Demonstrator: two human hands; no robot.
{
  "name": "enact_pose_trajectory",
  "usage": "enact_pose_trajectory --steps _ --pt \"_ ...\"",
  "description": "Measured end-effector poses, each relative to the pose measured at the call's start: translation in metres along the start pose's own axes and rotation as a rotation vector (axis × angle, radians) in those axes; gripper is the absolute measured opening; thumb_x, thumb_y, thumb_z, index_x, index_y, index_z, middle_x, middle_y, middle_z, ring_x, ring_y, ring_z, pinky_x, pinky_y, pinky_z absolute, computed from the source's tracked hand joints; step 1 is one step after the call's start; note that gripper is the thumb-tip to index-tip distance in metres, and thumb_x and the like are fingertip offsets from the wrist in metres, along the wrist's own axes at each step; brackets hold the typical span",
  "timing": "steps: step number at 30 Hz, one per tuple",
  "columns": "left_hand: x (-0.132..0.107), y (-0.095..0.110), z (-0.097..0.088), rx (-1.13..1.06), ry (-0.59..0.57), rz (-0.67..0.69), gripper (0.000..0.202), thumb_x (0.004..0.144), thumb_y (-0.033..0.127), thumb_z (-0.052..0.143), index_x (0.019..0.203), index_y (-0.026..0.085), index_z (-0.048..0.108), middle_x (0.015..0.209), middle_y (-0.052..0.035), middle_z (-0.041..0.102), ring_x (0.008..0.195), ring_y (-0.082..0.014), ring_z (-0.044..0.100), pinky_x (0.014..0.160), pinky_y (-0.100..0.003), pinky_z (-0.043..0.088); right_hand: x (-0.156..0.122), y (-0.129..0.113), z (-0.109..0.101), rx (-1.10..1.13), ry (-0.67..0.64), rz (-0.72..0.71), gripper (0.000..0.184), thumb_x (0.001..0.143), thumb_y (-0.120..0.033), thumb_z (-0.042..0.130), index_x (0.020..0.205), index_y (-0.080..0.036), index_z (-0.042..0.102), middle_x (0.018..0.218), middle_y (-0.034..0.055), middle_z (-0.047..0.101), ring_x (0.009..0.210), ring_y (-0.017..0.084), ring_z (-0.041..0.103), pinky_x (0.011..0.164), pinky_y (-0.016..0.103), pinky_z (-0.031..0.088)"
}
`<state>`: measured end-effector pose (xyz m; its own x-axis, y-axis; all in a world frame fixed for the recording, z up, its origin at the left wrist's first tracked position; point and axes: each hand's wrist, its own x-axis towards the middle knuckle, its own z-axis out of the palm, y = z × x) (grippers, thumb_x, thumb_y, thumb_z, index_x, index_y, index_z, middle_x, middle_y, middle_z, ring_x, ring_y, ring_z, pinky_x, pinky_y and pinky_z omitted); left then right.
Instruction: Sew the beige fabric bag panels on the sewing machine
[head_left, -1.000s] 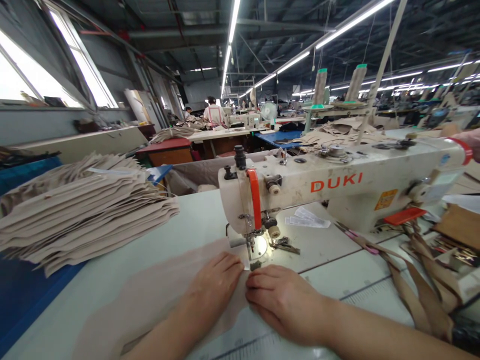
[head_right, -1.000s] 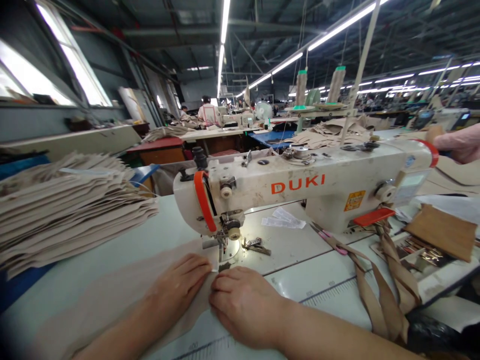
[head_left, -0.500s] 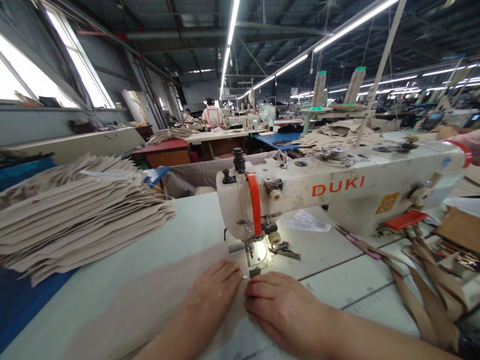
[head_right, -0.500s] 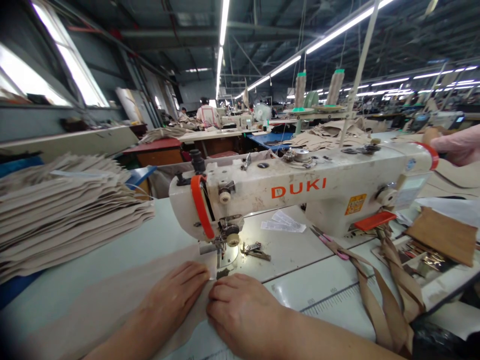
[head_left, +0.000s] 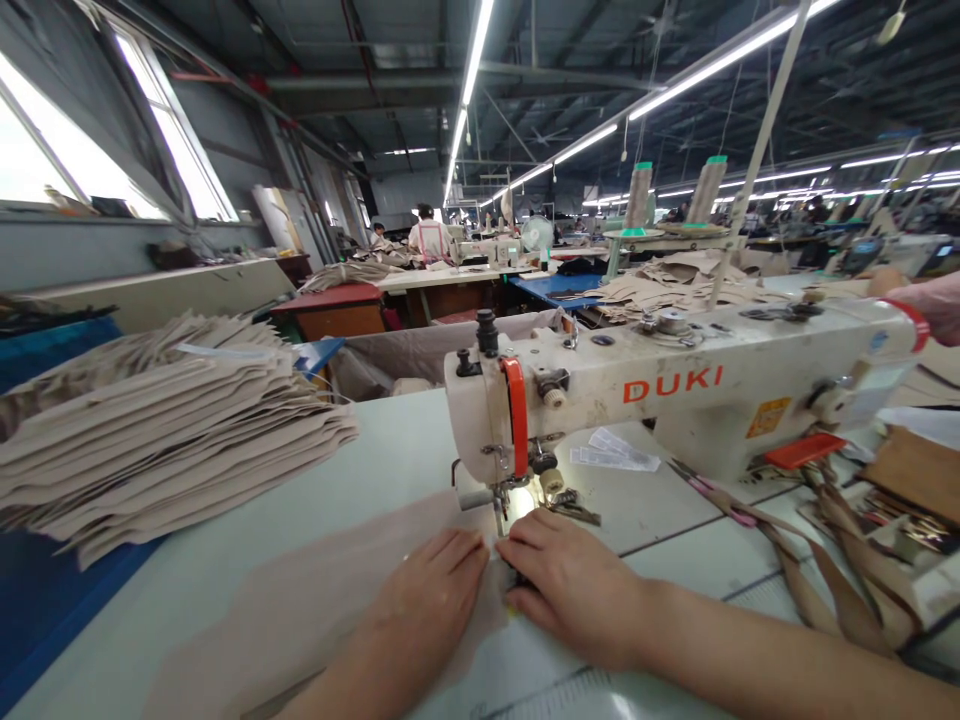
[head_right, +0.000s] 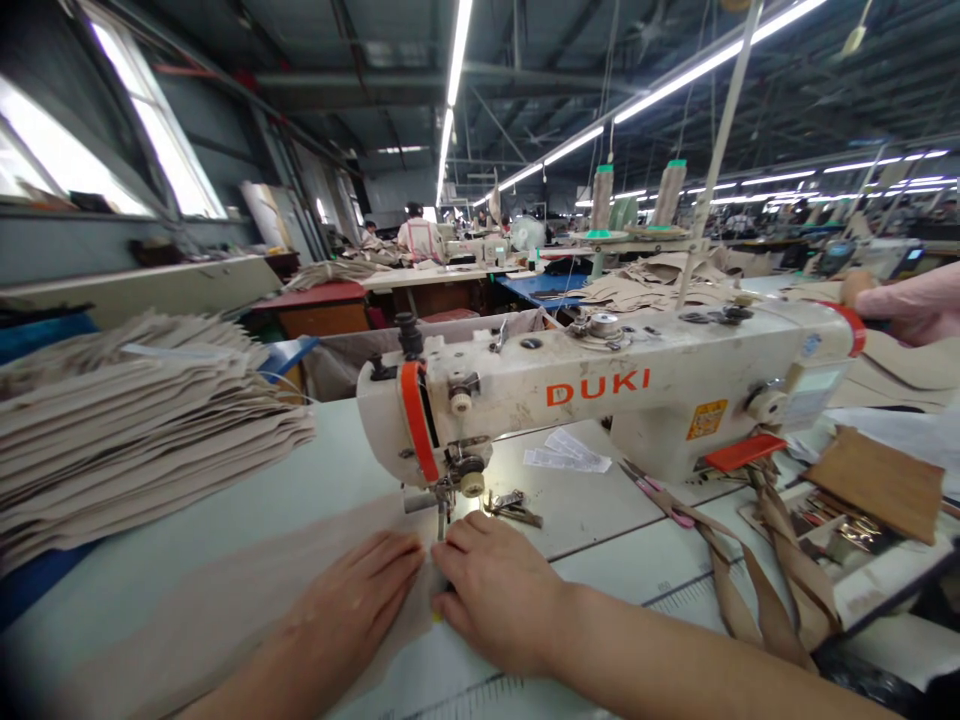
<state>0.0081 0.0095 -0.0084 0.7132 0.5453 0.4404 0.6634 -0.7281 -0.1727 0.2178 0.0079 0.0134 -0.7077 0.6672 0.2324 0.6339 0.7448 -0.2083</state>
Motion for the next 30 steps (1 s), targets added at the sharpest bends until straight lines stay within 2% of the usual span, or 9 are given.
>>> enact_pose_trajectory --steps 4,9,17,25,30 --pt "-0.006 0.001 -0.003 -0.011 0.109 0.003 0.03 0.094 0.013 0.04 0.109 0.014 0.067 0.103 -0.0089 0.073 0.094 -0.0209 0.068 0.084 -0.032 0.058 0.006 0.003 0.002 -0.124 0.005 -0.077 0.017 0.094 -0.029 0.059 0.099 -0.014 0.065 0.094 0.0074 0.065 0.094 0.023 0.057 0.091 0.036 0.045" --pt "-0.018 0.003 -0.005 -0.034 0.069 -0.052 0.035 0.094 0.028 0.05 0.124 0.015 0.062 0.118 -0.0087 0.071 0.105 -0.0217 0.067 0.089 -0.033 0.057 0.007 0.008 0.004 -0.173 0.031 -0.123 0.013 0.096 -0.024 0.055 0.096 -0.015 0.064 0.093 0.0061 0.064 0.092 0.022 0.056 0.088 0.035 0.045" --pt "-0.003 -0.001 0.009 -0.06 -0.011 -0.074 0.036 0.093 0.027 0.05 0.125 0.016 0.063 0.122 -0.0101 0.07 0.109 -0.0229 0.067 0.094 -0.038 0.056 0.008 0.021 0.006 -0.145 0.077 -0.077 0.012 0.095 -0.019 0.052 0.091 -0.016 0.064 0.094 0.0068 0.065 0.092 0.021 0.055 0.086 0.034 0.043" --pt "0.007 -0.004 0.015 -0.046 -0.057 -0.096 0.038 0.093 0.028 0.049 0.125 0.015 0.063 0.124 -0.0096 0.069 0.111 -0.0234 0.066 0.097 -0.038 0.055 0.009 0.025 0.004 -0.199 0.073 -0.054 0.014 0.096 -0.019 0.05 0.091 -0.016 0.063 0.09 0.006 0.063 0.081 0.019 0.054 0.077 0.031 0.041" --pt "0.008 -0.007 0.016 -0.069 -0.034 -0.081 0.037 0.094 0.029 0.048 0.125 0.015 0.063 0.125 -0.0095 0.068 0.113 -0.024 0.066 0.096 -0.039 0.056 0.011 0.027 0.007 -0.219 0.089 -0.062 0.015 0.096 -0.016 0.049 0.089 -0.016 0.063 0.088 0.0054 0.062 0.079 0.018 0.054 0.077 0.031 0.04"
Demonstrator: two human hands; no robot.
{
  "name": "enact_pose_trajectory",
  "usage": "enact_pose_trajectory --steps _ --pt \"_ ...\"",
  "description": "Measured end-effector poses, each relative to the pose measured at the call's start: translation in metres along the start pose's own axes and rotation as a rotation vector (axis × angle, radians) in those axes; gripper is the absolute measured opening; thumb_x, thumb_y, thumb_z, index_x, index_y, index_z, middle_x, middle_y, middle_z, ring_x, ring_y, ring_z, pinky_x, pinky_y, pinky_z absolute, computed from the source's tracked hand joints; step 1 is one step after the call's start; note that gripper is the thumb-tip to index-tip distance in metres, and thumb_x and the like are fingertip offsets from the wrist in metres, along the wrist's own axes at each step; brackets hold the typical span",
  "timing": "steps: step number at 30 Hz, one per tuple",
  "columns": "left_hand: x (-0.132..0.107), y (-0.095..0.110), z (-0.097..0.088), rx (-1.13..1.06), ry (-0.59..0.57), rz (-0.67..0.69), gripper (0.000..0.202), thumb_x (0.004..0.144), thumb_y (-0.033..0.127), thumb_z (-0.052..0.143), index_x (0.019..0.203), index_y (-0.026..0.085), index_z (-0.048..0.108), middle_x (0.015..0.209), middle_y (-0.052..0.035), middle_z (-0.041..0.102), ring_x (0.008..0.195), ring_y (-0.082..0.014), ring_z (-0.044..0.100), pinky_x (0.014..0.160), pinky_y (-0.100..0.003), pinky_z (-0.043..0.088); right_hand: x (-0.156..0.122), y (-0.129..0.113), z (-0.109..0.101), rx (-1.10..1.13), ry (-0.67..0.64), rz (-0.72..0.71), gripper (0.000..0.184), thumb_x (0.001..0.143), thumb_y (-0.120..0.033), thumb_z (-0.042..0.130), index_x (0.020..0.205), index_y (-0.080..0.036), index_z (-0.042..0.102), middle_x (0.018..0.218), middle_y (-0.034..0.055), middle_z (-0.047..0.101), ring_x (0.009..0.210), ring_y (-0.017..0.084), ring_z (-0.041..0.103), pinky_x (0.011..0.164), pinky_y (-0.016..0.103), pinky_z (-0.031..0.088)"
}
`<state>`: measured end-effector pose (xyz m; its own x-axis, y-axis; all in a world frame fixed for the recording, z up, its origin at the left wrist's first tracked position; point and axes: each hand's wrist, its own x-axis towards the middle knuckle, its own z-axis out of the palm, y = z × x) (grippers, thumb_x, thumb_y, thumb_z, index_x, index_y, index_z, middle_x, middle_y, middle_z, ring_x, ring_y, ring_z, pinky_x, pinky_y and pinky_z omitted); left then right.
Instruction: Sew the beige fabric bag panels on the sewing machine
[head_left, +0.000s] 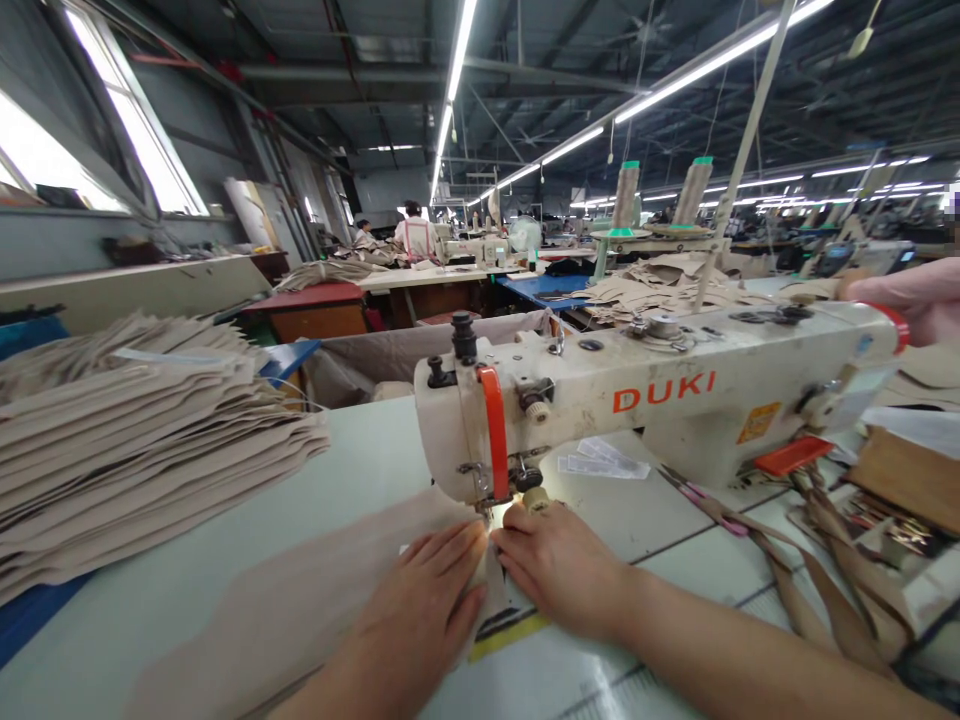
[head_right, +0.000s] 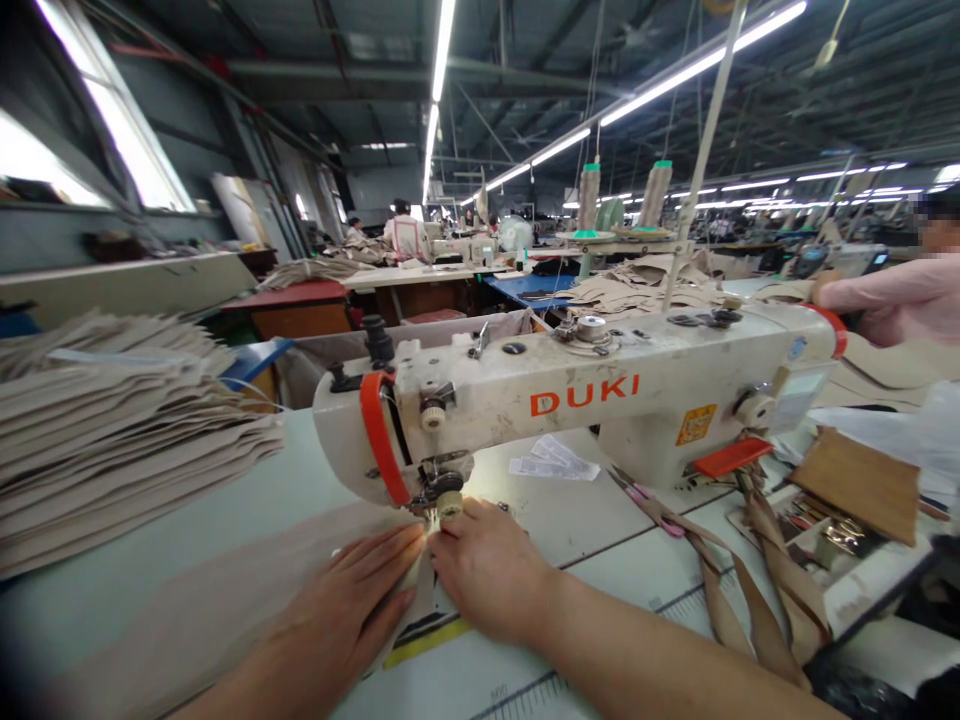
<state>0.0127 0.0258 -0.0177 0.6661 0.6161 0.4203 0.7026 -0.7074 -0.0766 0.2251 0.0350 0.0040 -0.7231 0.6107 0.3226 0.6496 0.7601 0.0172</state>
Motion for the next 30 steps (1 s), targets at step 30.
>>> enact_pose_trajectory --steps 30 --pt "0.007 -0.011 -0.006 -0.047 -0.198 -0.155 0.041 0.095 0.029 0.047 0.132 0.015 0.059 0.136 -0.012 0.061 0.125 -0.0268 0.057 0.106 -0.046 0.047 -0.007 -0.003 0.002 0.067 0.031 0.078 0.016 0.095 -0.018 0.055 0.082 -0.017 0.065 0.085 0.0045 0.064 0.081 0.019 0.053 0.073 0.03 0.039"
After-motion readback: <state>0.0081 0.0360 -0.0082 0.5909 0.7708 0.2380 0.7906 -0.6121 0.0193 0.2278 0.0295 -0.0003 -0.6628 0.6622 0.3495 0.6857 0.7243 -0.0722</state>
